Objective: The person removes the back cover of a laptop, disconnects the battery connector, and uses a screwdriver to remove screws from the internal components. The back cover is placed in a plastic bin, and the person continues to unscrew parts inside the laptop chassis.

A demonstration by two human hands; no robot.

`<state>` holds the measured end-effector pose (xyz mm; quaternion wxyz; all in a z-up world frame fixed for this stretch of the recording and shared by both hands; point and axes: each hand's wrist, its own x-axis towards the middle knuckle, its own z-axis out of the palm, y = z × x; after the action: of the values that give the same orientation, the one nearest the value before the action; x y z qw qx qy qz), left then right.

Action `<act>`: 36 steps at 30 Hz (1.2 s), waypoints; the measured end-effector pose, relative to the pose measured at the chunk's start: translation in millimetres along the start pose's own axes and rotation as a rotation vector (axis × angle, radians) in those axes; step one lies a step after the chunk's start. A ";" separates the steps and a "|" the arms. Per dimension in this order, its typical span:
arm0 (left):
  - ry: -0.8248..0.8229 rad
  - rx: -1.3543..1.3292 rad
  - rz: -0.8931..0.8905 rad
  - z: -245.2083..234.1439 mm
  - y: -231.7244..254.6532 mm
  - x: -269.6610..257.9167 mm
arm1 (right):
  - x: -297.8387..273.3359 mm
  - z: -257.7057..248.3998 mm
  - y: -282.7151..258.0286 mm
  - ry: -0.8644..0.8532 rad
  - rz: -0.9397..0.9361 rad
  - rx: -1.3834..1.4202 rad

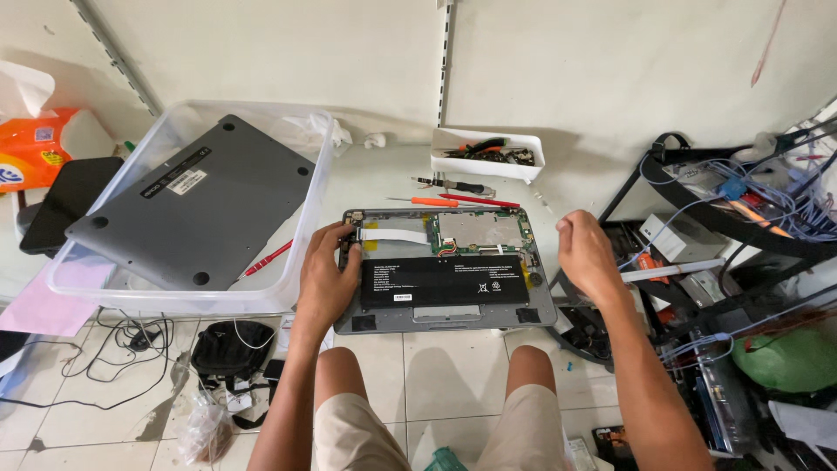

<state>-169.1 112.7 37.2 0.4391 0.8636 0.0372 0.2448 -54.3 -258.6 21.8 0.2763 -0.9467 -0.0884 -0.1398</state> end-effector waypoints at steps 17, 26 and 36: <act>0.029 0.016 0.028 -2.0 1.6 -3.0 | 94.1 29.2 -88.7 -0.063 -0.149 0.432; 0.013 0.010 -0.004 -6.4 2.0 -2.0 | 212.7 95.8 -126.0 0.240 -0.354 0.460; 0.002 0.020 0.000 -6.7 1.2 -0.3 | 235.7 119.7 -120.5 0.256 -0.409 0.265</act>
<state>-172.6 116.8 41.4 0.4305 0.8677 0.0402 0.2450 164.9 -71.5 59.0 0.3729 -0.8393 -0.2598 -0.2985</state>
